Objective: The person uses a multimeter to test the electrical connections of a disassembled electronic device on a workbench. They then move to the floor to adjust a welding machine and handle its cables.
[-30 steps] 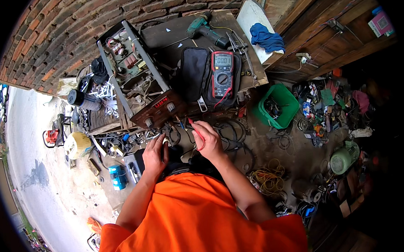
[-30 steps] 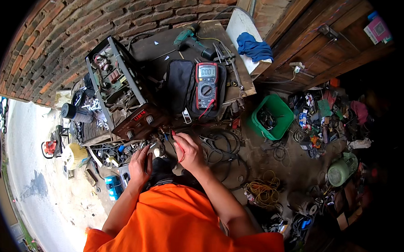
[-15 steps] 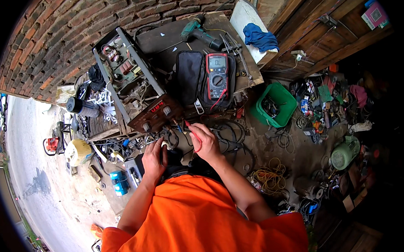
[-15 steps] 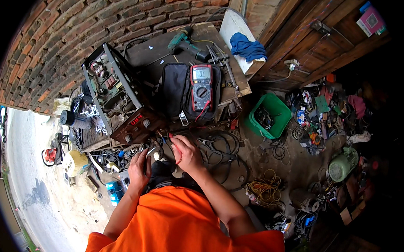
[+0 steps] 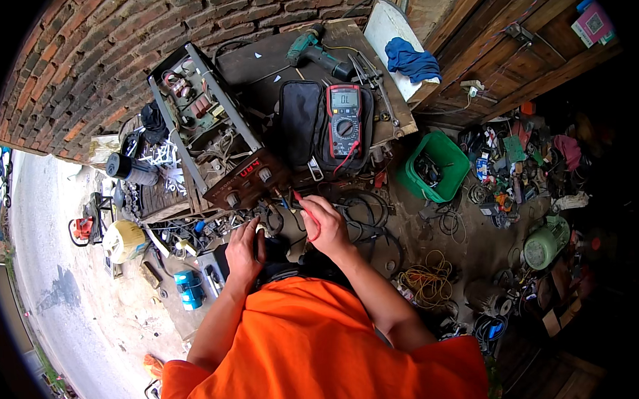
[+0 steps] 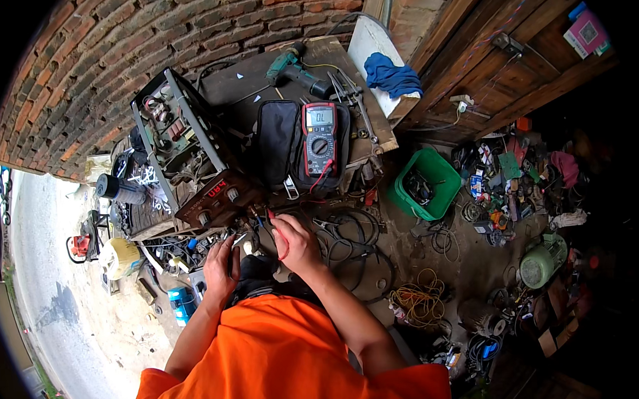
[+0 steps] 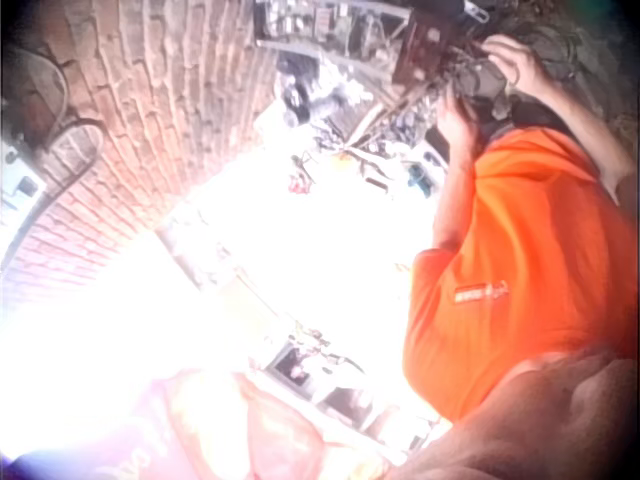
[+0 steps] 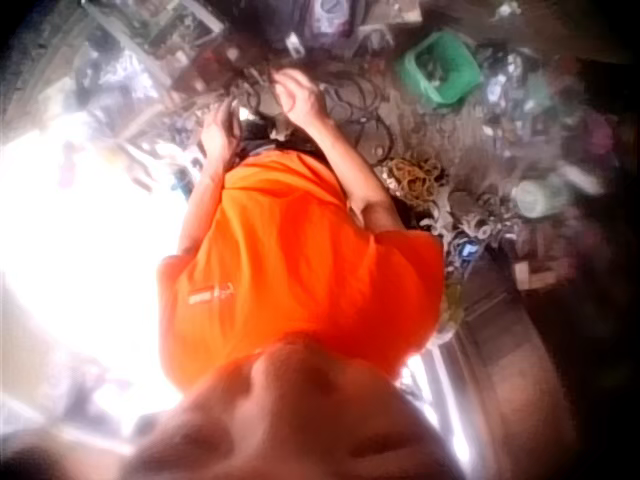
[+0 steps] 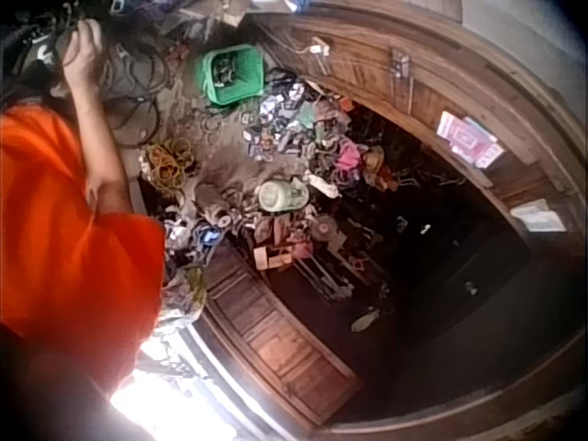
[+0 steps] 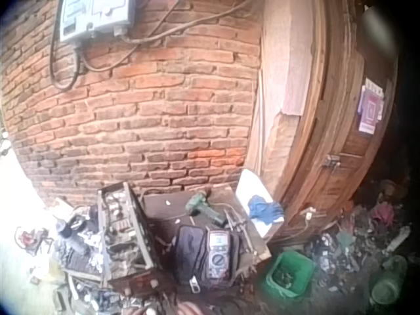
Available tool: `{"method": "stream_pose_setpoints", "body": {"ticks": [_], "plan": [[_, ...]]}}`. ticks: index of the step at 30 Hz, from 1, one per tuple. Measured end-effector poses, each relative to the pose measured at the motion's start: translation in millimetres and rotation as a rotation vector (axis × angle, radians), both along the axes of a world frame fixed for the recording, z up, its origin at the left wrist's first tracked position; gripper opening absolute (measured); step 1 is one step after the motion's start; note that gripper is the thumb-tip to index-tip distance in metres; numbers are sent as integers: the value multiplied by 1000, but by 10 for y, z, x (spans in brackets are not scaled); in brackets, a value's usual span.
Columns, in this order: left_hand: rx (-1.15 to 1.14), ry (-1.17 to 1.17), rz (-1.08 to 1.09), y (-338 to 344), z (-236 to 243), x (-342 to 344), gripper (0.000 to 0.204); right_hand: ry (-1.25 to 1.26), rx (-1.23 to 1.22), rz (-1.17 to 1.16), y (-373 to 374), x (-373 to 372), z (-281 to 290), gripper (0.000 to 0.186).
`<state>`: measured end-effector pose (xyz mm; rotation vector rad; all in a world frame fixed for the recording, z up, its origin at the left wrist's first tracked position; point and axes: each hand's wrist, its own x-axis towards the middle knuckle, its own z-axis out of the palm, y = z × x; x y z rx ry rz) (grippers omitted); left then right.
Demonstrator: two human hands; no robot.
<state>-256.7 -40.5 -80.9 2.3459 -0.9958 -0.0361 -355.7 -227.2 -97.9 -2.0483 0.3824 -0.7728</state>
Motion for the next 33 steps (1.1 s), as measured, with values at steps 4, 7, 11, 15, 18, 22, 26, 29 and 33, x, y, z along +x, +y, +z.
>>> {"method": "stream_pose_setpoints", "body": {"ticks": [4,7,11,15,18,22,26,29,33], "plan": [[-5,-10,4,9,-27,3,29,-72,24,-59,-89,-58,199,14],[-7,-6,8,8,-32,-2,30,-75,-50,-156,-360,-110,160,12],[-3,24,14,12,-21,-5,30,-55,-272,-336,-989,7,108,13],[-2,21,13,9,-37,-3,30,137,-236,-204,-1499,276,152,30],[-2,16,10,20,-49,3,30,305,-461,-72,-1769,474,64,32],[3,24,17,18,-38,4,31,401,-539,42,-1951,675,3,21],[-2,20,20,16,-2,-15,31,350,-561,56,-1988,732,-75,12],[-14,20,12,2,2,-3,31,341,-501,21,-1984,712,-95,9],[-16,4,27,15,-11,-10,31,191,-462,-23,-1703,645,69,10]]}}
